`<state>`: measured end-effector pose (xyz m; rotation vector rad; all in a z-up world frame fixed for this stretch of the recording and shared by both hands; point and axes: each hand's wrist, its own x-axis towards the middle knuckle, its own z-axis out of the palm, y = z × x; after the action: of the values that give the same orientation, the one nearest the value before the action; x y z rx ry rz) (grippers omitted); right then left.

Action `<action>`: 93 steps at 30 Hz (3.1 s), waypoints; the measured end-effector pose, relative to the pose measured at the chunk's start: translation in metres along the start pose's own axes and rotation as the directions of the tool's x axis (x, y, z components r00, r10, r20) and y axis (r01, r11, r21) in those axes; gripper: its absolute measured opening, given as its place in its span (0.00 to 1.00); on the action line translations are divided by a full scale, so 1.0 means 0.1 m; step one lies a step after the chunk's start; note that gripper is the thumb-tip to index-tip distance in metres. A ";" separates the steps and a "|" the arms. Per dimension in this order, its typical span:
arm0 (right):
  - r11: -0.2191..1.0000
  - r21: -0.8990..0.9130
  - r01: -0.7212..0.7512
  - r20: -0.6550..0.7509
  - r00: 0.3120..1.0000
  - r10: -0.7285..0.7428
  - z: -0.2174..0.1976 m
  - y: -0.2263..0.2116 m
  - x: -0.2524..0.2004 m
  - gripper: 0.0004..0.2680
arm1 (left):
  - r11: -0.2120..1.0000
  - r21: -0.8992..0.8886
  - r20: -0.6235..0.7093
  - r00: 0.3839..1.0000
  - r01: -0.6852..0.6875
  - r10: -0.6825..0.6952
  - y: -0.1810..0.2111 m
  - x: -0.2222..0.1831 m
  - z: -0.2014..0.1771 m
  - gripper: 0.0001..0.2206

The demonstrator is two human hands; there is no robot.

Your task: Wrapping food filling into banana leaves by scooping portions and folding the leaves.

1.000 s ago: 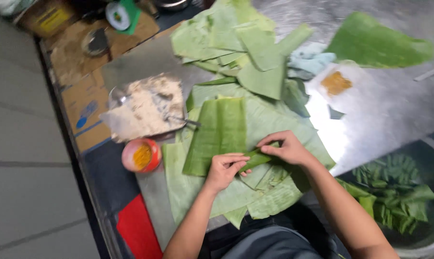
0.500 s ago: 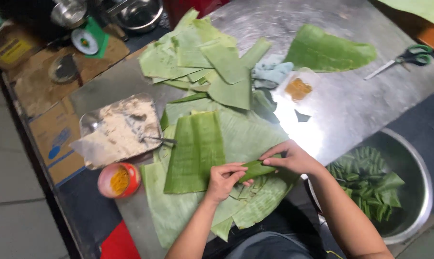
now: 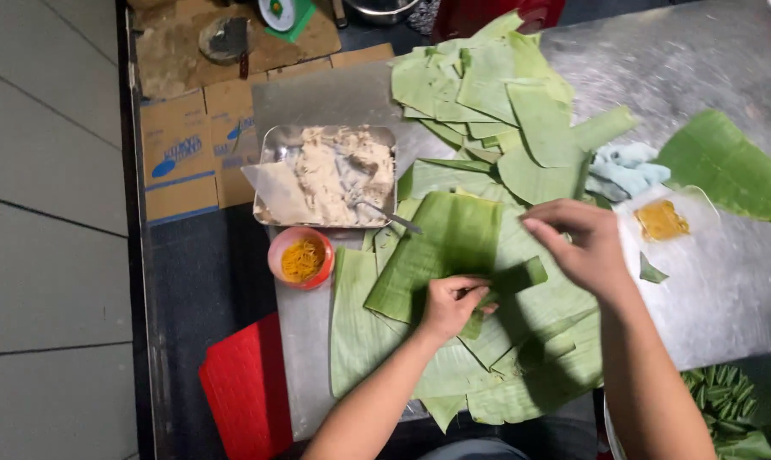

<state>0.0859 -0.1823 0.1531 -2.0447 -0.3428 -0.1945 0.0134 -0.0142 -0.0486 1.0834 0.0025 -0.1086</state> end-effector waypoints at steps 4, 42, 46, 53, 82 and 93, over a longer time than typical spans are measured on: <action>0.988 0.005 0.153 0.164 0.975 -0.152 0.79 -0.52 0.23 0.02 | 0.967 0.244 -0.052 0.995 -0.074 0.089 0.12 0.04 -0.07 0.05; 0.201 -0.897 -0.394 -0.170 0.728 0.664 -1.60 2.16 0.23 0.16 | 0.923 0.368 0.041 0.990 0.113 -0.138 0.35 -0.03 -0.06 0.10; 0.284 -0.874 -0.394 -0.119 0.741 0.661 -1.68 2.00 0.18 0.09 | 0.918 0.371 0.008 0.988 0.140 -0.154 0.36 -0.01 -0.04 0.09; 0.330 -0.865 -0.378 -0.044 0.711 0.701 -1.70 1.80 0.18 0.06 | 0.914 0.380 0.029 0.986 0.143 -0.166 0.37 -0.02 -0.04 0.10; 0.999 -0.045 0.029 0.043 0.999 -0.027 0.24 0.21 -1.68 0.04 | 0.638 0.576 0.299 0.858 -0.511 0.417 0.80 -0.62 0.29 0.02; 0.803 0.596 0.015 0.249 0.947 -0.203 0.17 -0.40 -1.69 0.14 | 0.749 0.520 0.176 0.909 -0.411 0.377 0.83 -0.54 0.02 0.04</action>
<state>-0.0868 -0.1762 0.1315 -1.4256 -0.6313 0.1509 -0.0326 0.0273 0.0283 1.6358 -0.3343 0.2629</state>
